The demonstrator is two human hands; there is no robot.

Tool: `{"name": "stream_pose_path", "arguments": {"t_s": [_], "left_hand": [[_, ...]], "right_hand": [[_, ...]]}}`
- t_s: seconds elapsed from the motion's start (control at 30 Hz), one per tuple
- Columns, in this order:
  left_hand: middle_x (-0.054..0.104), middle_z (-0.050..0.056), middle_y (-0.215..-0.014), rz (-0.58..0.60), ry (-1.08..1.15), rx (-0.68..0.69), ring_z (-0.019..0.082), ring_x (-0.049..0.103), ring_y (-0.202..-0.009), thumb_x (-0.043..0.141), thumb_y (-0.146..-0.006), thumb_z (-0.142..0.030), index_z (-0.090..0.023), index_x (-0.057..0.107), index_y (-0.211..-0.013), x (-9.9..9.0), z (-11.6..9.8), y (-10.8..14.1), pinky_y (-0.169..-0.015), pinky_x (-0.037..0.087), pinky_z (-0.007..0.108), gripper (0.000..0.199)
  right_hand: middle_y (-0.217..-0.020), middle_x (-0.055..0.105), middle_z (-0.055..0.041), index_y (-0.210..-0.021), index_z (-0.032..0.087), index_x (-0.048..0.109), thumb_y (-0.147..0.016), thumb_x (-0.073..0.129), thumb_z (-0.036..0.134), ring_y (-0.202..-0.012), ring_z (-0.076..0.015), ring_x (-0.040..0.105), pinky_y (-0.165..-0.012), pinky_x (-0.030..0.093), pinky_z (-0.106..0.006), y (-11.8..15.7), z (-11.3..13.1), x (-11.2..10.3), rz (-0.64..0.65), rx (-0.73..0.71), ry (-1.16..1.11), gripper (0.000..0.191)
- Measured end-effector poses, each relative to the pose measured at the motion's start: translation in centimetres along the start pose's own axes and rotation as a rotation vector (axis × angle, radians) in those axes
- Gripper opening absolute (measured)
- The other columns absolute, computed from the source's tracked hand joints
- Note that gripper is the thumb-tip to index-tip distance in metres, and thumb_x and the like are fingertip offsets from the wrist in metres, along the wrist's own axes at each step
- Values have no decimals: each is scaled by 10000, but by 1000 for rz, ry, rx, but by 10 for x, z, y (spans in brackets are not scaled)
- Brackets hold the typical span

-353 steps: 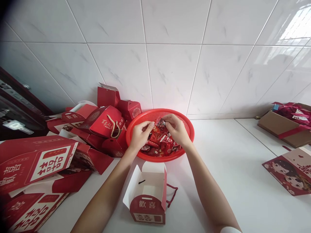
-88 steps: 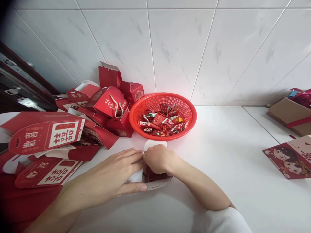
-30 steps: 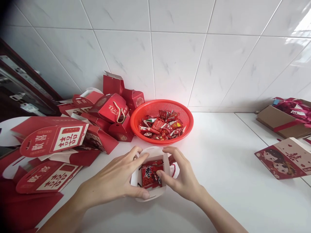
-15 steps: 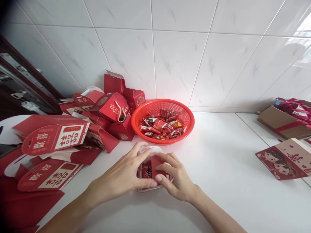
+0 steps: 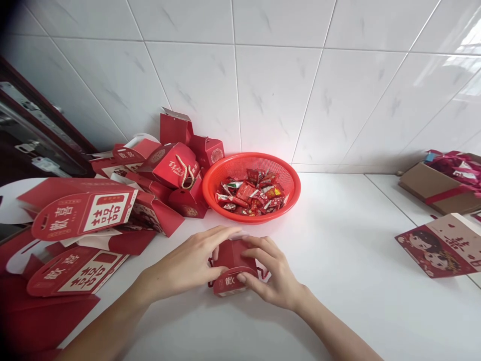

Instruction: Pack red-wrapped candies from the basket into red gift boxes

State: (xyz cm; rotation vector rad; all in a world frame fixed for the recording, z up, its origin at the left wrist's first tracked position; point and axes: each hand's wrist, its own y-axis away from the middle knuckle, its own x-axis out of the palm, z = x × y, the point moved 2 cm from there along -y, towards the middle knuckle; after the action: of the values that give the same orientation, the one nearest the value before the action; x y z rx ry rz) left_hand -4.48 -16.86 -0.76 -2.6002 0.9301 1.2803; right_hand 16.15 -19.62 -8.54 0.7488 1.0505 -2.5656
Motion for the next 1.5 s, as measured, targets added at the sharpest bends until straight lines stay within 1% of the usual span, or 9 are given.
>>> {"name": "stream_pose_path", "arguments": {"t_s": [0.17,0.3,0.4,0.53,0.63,0.73,0.93,1.17,1.5], "left_hand": [[689,45,-1409,-39,-105,-57,303,688,-1176,650,-829,-222,-298,417,-1579,-1,2,-2,-956,535,386,789],[790,43,-1142,-72,-134,20,268,726,-1031,486,-981,-283,-274,739,-1208,-4,4,-3,-904,519,344,340],[767,48,-927,-25,-118,62,237,709,-884,424,-1030,-331,-243,782,-946,-2,4,-3,-828,506,323,378],[686,62,-1010,39,-102,84,231,665,-941,469,-1010,-329,-221,752,-803,2,3,-3,-860,491,336,367],[631,65,-1080,80,-110,38,281,624,-1080,646,-914,-407,-231,739,-891,4,4,-2,-884,494,359,201],[613,68,-1183,137,-129,-29,322,611,-1136,818,-755,-493,-241,692,-1112,8,5,2,-893,511,389,455],[636,111,-1292,140,-178,-41,356,623,-1186,789,-769,-447,-213,633,-1205,21,2,2,-961,531,455,519],[493,122,-1557,-20,-36,66,359,555,-1345,744,-823,-473,-255,588,-1387,33,2,-15,-1075,501,479,624],[609,60,-1159,73,-6,-64,277,637,-1021,747,-797,-500,-234,594,-1085,3,17,-13,-845,513,377,422]], "right_hand": [[-1336,651,-176,-1269,236,590,-970,692,338,-1236,-292,659,-968,605,-435,3,-3,5,-66,81,20,332],[-1366,632,-175,-1244,246,581,-944,720,374,-1205,-287,679,-896,636,-401,4,-6,9,-102,169,-1,355],[-1361,640,-170,-1246,245,588,-935,726,367,-1218,-292,672,-902,632,-402,4,-8,11,-103,187,-25,361],[-1370,641,-170,-1225,242,607,-928,729,376,-1264,-306,649,-946,617,-421,5,-10,12,-88,232,-42,347],[-1406,620,-177,-1258,238,584,-933,723,412,-1295,-307,634,-989,601,-433,6,-13,13,-79,257,-43,394],[-1420,606,-188,-1298,227,548,-942,707,454,-1302,-310,627,-1002,596,-442,7,-16,13,-66,260,-15,450],[-1271,655,-151,-1273,234,577,-985,635,450,-800,-190,693,-776,645,-377,3,-14,9,-89,262,16,364],[-1286,660,-145,-1252,261,695,-938,709,430,-1149,-301,689,-944,616,-449,-3,-14,-8,-62,141,122,357],[-1371,638,-193,-1243,220,703,-974,648,481,-1089,-329,719,-860,644,-474,-3,-12,-11,27,132,323,378]]}}
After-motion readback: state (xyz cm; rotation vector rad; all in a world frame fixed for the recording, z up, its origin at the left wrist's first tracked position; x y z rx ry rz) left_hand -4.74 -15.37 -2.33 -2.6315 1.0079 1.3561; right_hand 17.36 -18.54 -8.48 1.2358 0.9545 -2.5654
